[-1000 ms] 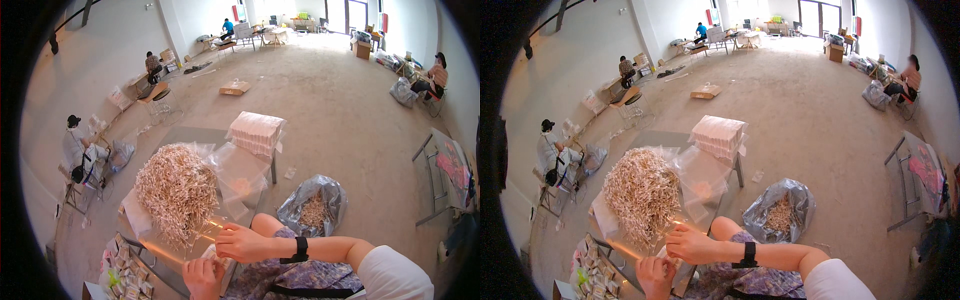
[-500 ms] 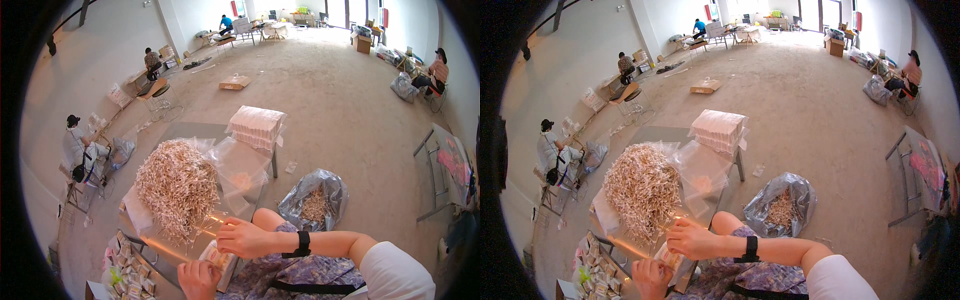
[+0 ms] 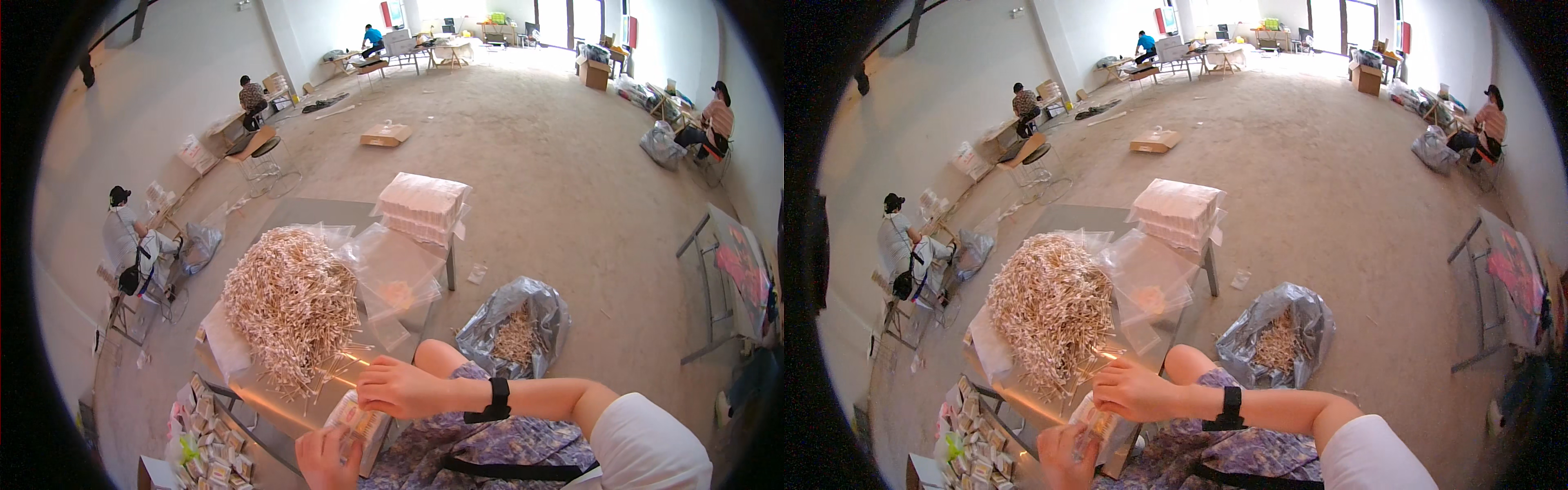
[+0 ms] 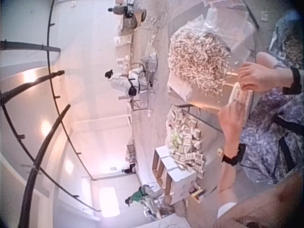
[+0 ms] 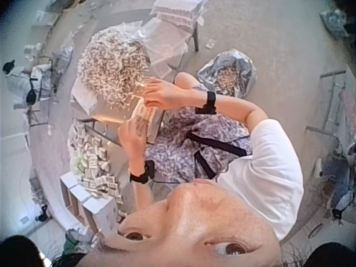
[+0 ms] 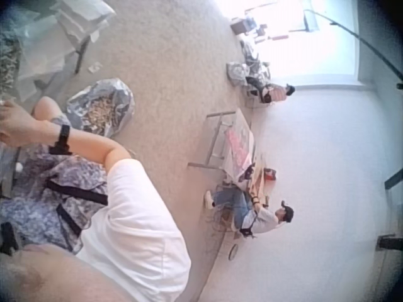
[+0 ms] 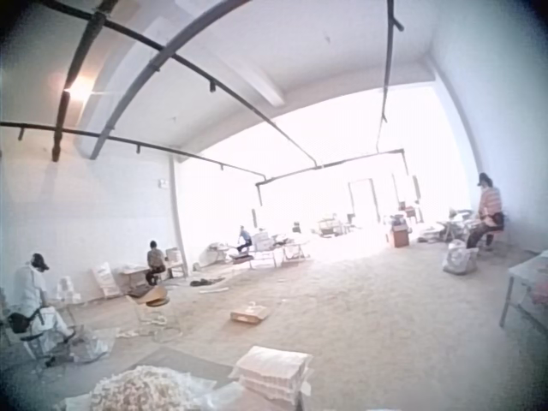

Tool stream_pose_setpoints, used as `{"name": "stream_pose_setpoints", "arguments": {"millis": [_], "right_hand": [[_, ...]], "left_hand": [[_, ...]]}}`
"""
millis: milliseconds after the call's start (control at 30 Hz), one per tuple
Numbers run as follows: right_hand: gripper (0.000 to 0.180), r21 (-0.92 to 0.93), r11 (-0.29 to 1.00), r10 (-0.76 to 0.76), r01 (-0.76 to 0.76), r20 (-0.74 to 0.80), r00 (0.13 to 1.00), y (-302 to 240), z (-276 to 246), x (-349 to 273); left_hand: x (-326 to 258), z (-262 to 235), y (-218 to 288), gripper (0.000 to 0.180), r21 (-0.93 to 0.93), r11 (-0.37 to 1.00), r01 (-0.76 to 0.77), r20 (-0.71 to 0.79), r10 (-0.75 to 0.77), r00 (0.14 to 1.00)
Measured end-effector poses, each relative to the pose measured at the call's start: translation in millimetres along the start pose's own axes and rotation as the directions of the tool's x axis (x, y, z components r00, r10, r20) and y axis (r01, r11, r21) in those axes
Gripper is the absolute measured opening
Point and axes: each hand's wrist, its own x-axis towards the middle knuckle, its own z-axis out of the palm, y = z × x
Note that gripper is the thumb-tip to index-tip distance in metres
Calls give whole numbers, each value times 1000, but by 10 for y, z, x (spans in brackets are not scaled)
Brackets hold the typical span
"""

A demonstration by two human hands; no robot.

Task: Packaging bundles of cotton swabs into small plastic bags.

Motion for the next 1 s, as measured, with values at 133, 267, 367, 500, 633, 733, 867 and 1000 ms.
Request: {"name": "stream_pose_setpoints", "arguments": {"millis": [133,267,367,500,633,733,867,1000], "right_hand": [[10,-10,998,-66,66,5,998,-117,-15,82],[9,-80,992,-91,99,103,991,-98,99,66],[9,-70,994,-69,78,131,989,-73,139,63],[9,-76,991,-101,112,138,985,-109,132,93],[9,-101,985,-122,137,145,982,-94,118,95],[12,-116,981,-137,157,165,977,-92,98,92],[14,-118,981,-136,156,160,978,-96,89,92],[14,-111,982,-131,151,173,976,-93,76,87]], "left_hand": [[32,111,39,15,17,999,-39,-13,39,999],[37,174,55,11,59,998,-28,-95,34,995],[21,141,78,11,13,1000,21,-103,-20,994],[-27,101,61,13,-4,1000,11,-128,-12,992],[-13,121,79,13,2,1000,-9,-135,9,991],[-6,153,65,12,13,999,-29,-136,31,990],[7,175,66,13,37,999,-11,-106,15,994],[35,133,82,15,46,998,-36,-99,41,994]]}}
